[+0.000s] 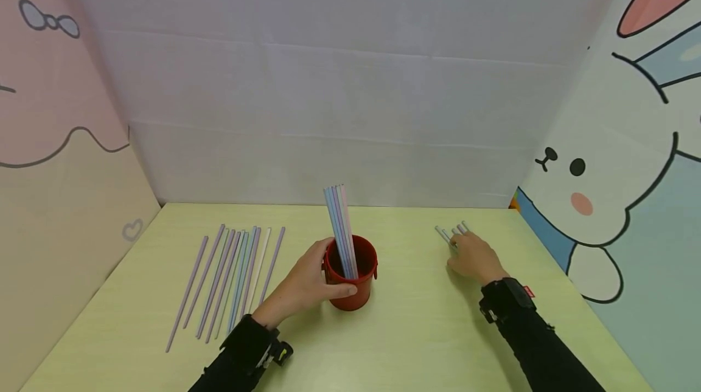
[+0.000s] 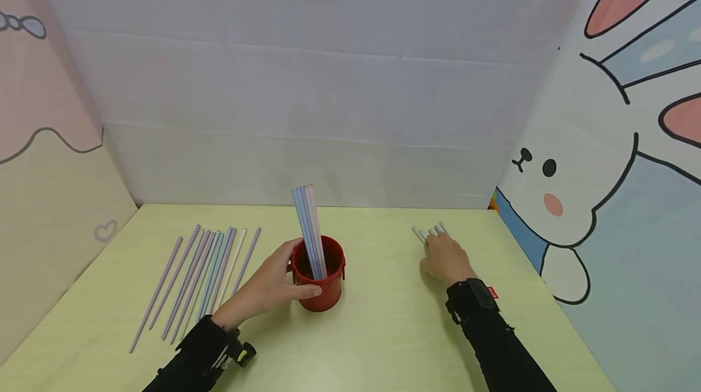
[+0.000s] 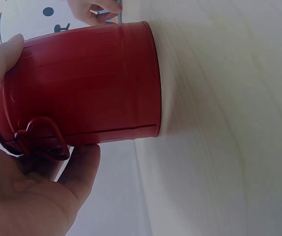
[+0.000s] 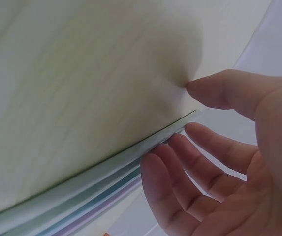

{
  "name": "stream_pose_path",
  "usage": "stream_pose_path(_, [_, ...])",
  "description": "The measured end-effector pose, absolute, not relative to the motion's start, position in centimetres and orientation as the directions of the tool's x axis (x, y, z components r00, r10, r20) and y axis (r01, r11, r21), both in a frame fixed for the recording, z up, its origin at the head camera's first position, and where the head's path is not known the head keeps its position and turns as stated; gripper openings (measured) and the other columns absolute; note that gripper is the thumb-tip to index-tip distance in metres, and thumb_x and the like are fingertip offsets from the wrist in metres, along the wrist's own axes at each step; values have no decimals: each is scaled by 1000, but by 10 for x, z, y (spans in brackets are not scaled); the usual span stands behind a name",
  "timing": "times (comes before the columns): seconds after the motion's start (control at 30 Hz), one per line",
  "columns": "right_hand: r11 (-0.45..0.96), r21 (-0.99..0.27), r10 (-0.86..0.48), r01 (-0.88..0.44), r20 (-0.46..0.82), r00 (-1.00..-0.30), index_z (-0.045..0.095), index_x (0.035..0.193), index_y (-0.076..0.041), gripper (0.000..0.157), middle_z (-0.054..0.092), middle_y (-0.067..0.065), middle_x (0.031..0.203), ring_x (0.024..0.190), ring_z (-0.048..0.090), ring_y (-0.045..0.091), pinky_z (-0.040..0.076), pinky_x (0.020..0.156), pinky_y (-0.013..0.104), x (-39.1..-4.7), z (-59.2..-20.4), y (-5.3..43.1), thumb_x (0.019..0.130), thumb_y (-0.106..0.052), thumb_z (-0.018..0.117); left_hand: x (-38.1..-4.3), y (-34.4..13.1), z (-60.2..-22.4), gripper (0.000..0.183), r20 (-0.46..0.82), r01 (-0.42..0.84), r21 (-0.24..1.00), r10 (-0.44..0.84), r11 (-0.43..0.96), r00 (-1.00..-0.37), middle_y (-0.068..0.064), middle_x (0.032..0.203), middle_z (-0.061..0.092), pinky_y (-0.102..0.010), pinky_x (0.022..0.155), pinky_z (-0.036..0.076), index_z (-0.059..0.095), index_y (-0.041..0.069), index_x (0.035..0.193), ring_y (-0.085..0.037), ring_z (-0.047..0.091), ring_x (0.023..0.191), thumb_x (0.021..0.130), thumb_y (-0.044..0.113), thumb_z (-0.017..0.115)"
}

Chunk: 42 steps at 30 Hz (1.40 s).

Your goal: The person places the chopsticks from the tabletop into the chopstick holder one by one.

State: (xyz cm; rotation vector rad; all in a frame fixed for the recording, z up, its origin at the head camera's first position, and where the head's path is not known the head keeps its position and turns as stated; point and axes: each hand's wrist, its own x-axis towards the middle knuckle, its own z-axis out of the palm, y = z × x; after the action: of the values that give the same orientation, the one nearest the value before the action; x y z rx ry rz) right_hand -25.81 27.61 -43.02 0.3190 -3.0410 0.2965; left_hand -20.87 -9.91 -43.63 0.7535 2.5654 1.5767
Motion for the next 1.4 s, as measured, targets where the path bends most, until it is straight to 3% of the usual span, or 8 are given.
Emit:
stream_pose_path(0.37, [957, -224, -171, -185, 80, -982, 62, 102, 6, 25, 61, 21, 94, 80, 58, 34, 50, 71, 49, -256, -427, 273, 79, -4, 65, -209, -98, -434, 87, 230, 401, 843, 435, 358, -870, 8, 129, 45, -34, 84, 50, 37, 27, 138, -12, 46, 113, 68, 49, 83])
stream_pose_path(0.77, [917, -295, -260, -270, 75, -963, 64, 94, -2, 12, 58, 5, 78, 65, 52, 19, 47, 62, 39, -251, -422, 264, 82, -4, 66, -206, -98, -435, 90, 208, 383, 840, 425, 383, -881, 8, 130, 44, -35, 85, 50, 36, 27, 139, -12, 46, 113, 66, 52, 83])
stream_pose_path(1.07, [745, -451, -351, -492, 363, -863, 61, 108, -8, 18, 61, 1, 83, 70, 59, 15, 50, 62, 34, -245, -359, 220, 90, -8, 61, -199, -98, -422, 87, 226, 389, 857, 433, 337, -872, 2, 132, 44, -39, 87, 50, 36, 22, 140, -17, 45, 117, 70, 38, 85])
stream_pose_path(1.3, [550, -616, -254, -563, 520, -816, 59, 112, -16, 21, 62, 1, 89, 74, 62, 12, 54, 62, 30, -232, -310, 180, 92, -15, 64, -205, -100, -432, 88, 223, 391, 848, 427, 358, -876, 8, 130, 44, -35, 85, 50, 36, 27, 139, -12, 44, 115, 68, 47, 84])
stream_pose_path(1.4, [436, -673, -214, -597, 567, -795, 58, 114, -10, 24, 62, 7, 91, 76, 63, 19, 56, 67, 30, -221, -291, 163, 91, -9, 63, -205, -99, -432, 88, 219, 387, 849, 426, 360, -878, 8, 131, 44, -36, 85, 51, 36, 27, 139, -13, 44, 115, 68, 43, 85])
